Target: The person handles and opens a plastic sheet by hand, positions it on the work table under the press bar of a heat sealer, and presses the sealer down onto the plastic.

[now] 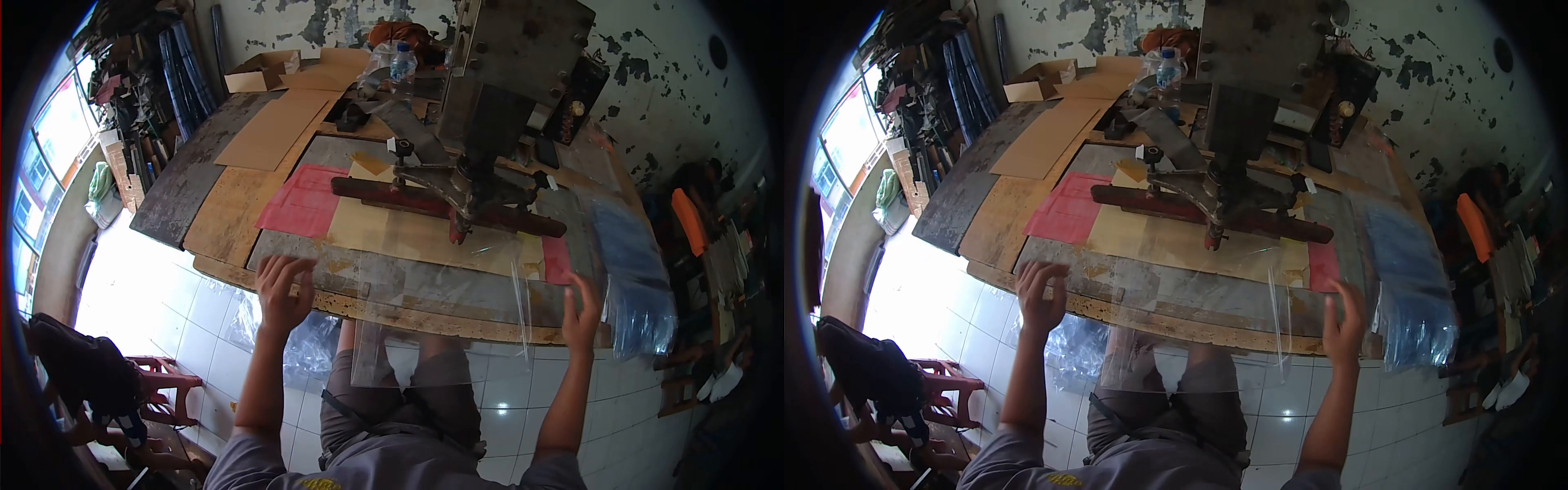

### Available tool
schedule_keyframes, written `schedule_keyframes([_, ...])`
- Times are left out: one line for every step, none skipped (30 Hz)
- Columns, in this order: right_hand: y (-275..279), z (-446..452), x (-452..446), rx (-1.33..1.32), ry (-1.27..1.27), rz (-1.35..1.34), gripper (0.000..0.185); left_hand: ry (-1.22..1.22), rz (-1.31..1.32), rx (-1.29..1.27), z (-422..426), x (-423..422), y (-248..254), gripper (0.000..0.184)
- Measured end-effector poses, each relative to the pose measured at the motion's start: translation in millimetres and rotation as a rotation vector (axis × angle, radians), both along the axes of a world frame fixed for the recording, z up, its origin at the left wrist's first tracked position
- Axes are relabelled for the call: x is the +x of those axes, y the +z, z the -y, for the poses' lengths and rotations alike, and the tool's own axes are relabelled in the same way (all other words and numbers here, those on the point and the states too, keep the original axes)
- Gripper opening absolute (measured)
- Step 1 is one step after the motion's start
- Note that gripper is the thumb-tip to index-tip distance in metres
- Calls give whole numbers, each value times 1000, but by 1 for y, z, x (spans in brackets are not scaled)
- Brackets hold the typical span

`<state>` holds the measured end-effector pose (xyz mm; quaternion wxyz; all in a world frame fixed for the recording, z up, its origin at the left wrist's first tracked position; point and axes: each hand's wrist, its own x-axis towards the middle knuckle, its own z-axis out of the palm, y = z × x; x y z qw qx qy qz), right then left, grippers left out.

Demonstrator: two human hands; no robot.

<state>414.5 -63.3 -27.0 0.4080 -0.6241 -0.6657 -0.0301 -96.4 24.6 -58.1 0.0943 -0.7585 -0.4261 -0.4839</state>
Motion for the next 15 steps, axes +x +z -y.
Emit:
schedule_keyframes([12, -18, -3, -65, 67, 70, 32, -73, -46, -53, -9, 12, 22, 19])
schedule_keyframes([19, -35, -5, -102, 138, 88, 33, -154, -108, -102, -20, 23, 35, 19])
schedule_keyframes([22, -52, -7, -141, 207, 106, 34, -236, -170, -153, -30, 33, 45, 20])
schedule_keyframes([23, -67, -8, -181, 274, 123, 36, -289, -206, -181, -42, 43, 47, 20])
schedule_keyframes([24, -81, -9, -207, 304, 115, 36, -344, -243, -209, -57, 54, 43, 22])
schedule_keyframes([26, -95, -9, -234, 333, 107, 36, -399, -280, -236, -70, 62, 40, 23])
schedule_keyframes([24, -101, -8, -252, 351, 130, 36, -410, -326, -235, -83, 68, 38, 26])
schedule_keyframes([22, -108, -7, -270, 370, 153, 35, -419, -372, -236, -94, 73, 37, 28])
schedule_keyframes([19, -114, -6, -279, 378, 207, 34, -427, -417, -237, -102, 76, 35, 30])
schedule_keyframes([18, -120, -6, -290, 387, 260, 33, -435, -431, -236, -109, 78, 32, 31])
schedule_keyframes([17, -123, -7, -253, 398, 254, 32, -444, -446, -238, -115, 80, 29, 32])
schedule_keyframes([14, -122, -9, -221, 406, 245, 30, -458, -462, -244, -119, 83, 25, 33])
schedule_keyframes([11, -121, -10, -191, 412, 234, 29, -469, -462, -238, -121, 85, 21, 33])
schedule_keyframes([7, -120, -10, -197, 411, 230, 28, -481, -462, -234, -121, 85, 18, 33])
schedule_keyframes([4, -121, -10, -205, 411, 227, 28, -493, -460, -231, -122, 86, 15, 33])
